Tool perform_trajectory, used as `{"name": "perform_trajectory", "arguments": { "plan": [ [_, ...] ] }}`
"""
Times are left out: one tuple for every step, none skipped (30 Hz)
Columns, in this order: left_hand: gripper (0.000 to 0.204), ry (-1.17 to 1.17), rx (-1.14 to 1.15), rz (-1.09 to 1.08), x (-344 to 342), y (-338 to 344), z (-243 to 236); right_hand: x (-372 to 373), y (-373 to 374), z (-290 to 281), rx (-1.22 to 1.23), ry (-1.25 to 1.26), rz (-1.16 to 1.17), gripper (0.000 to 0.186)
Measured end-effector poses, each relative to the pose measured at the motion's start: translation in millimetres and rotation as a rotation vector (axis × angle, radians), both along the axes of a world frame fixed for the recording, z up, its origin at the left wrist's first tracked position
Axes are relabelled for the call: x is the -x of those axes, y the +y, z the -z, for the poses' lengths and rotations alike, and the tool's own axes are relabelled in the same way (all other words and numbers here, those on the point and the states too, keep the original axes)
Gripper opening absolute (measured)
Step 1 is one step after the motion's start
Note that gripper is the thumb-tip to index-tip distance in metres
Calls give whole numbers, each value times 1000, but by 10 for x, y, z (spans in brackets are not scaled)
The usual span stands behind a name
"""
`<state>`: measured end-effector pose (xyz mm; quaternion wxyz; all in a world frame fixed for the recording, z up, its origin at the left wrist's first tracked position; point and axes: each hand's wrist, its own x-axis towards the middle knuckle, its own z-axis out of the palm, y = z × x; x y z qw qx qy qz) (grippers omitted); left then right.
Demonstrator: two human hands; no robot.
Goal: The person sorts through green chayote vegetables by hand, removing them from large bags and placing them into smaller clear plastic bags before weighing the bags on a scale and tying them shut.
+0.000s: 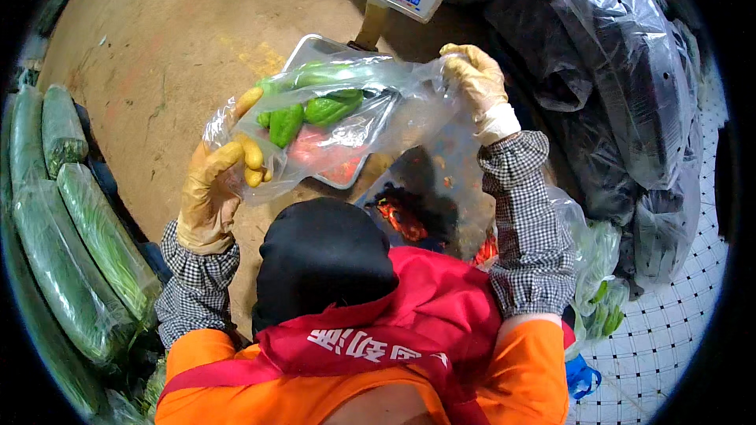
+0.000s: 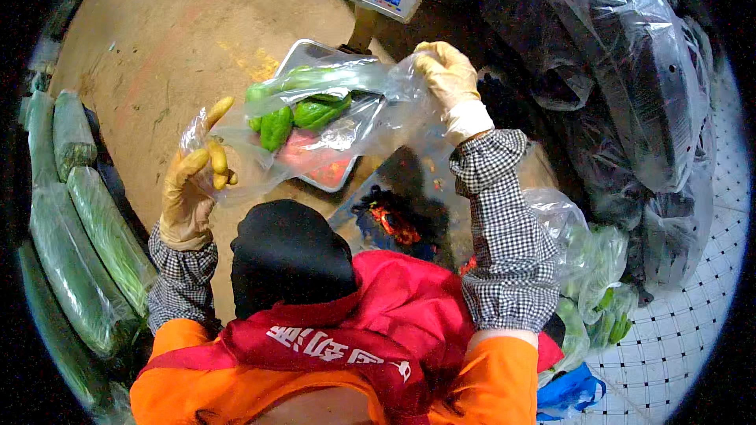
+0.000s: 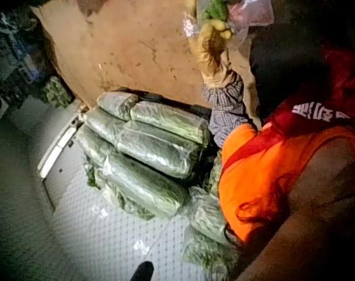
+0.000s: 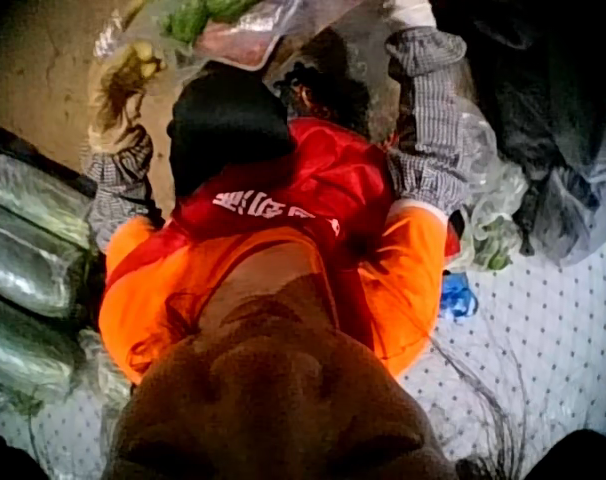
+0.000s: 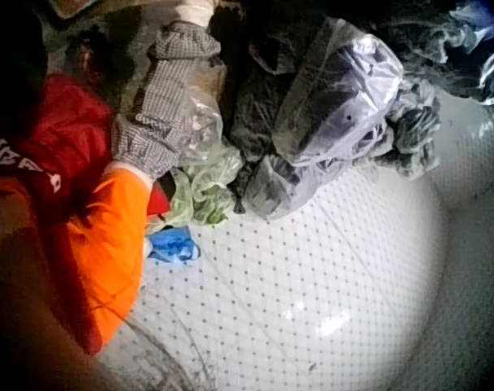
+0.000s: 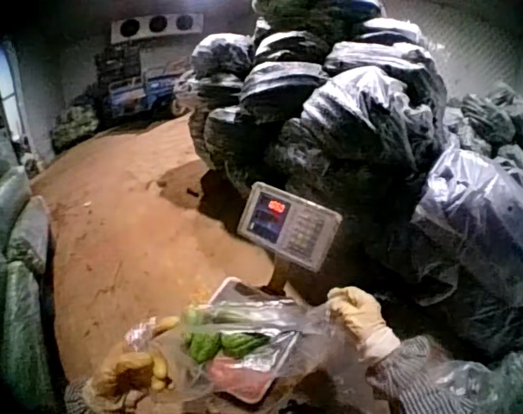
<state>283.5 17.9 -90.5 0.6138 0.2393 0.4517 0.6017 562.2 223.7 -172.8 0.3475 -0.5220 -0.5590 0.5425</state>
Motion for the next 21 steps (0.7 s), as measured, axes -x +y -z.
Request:
{"name": "perform_trajectory", "arguments": {
  "plan": [
    [68,30,11,-21,-2,3,8,11,-12,-7,4,-102,-43,27],
    [68,43,31,-27,-5,-1,-2,23,-19,-30,8,-203,-87,36],
    [68,53,49,-30,-13,-7,-33,34,-33,-102,-17,-201,-143,48],
    [69,63,66,-31,-9,-20,-52,52,-51,-185,-42,-198,-199,60],
    [69,62,79,-18,36,-53,-20,68,-70,-235,-67,-195,-253,72],
    [69,61,83,-5,112,-95,25,61,-65,-292,-124,-252,-359,83],
    [70,58,78,10,180,-103,59,26,-14,-362,-189,-314,-464,94],
    [67,67,93,23,223,-108,51,-18,35,-437,-253,-377,-565,105],
    [64,83,106,31,256,-137,30,-63,87,-503,-253,-396,-646,109],
    [61,91,123,52,276,-158,20,-176,93,-598,-242,-425,-717,113],
    [53,198,187,101,391,-175,4,-355,72,-785,-268,-507,-761,110],
    [47,320,261,153,490,-196,-53,-590,-12,-957,-286,-575,-799,106],
    [39,658,393,215,509,-169,-215,-912,-140,-1075,-132,-528,-705,100],
    [36,1017,504,285,479,-101,-435,-1294,-334,-1139,19,-463,-586,94],
    [36,1193,473,280,448,-50,-553,-1703,-649,-1160,41,-377,-424,79],
    [37,1374,407,272,434,4,-664,-1909,-914,-1222,75,-487,-228,64],
    [33,1237,194,187,451,69,-711,-2098,-1165,-1163,58,-427,-7,61],
    [30,1063,43,107,456,105,-777,-2260,-1387,-983,42,-371,184,58],
    [24,1014,-49,167,299,365,-803,-2429,-1833,-757,52,-407,381,52],
    [21,979,-136,208,31,629,-816,-2635,-2298,-477,46,-422,564,47],
    [21,1172,-373,271,-219,889,-827,-2763,-2690,-184,55,-589,557,39]
  ]
}}
